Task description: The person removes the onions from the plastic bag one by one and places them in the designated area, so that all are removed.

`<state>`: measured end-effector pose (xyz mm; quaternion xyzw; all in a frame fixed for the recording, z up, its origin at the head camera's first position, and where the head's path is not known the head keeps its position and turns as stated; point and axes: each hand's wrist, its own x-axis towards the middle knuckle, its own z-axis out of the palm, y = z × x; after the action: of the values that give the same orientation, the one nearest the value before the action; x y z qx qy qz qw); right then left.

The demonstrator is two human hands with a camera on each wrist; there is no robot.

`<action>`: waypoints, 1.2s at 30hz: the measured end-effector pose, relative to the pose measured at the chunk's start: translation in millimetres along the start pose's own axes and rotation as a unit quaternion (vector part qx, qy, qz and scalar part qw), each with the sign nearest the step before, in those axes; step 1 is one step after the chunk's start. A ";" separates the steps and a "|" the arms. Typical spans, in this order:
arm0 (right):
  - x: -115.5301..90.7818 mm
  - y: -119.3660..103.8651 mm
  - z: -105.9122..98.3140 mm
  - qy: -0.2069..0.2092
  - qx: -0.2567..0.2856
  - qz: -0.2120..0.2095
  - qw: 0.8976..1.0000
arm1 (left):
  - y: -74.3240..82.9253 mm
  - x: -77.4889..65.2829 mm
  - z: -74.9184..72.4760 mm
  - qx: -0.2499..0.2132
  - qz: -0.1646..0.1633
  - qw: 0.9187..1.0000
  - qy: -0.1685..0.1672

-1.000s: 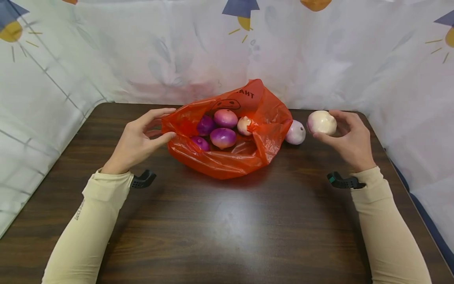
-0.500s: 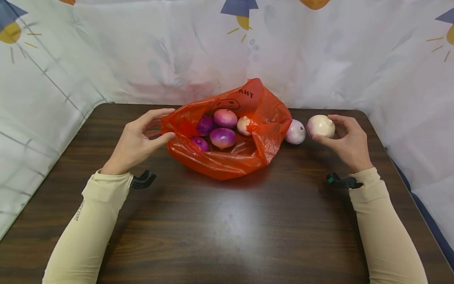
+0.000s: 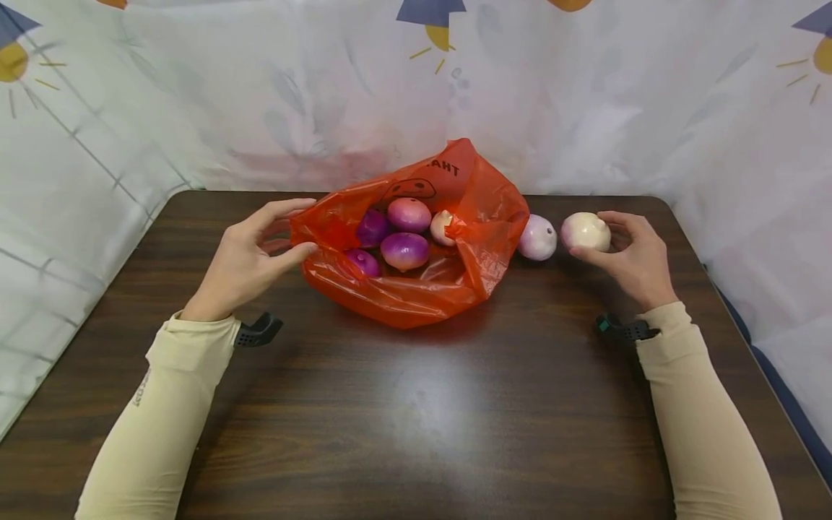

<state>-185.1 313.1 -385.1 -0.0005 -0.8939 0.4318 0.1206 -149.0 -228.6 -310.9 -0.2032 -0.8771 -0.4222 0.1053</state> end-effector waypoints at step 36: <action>-0.9 12.1 -0.5 -0.056 -0.065 0.033 0.996 | -0.3 -0.3 -0.9 0.007 0.010 1.000 0.006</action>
<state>-185.3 320.9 -394.3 -0.0132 -0.9249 0.3759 0.0559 -148.8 -229.6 -310.6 -0.2089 -0.8770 -0.4166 0.1167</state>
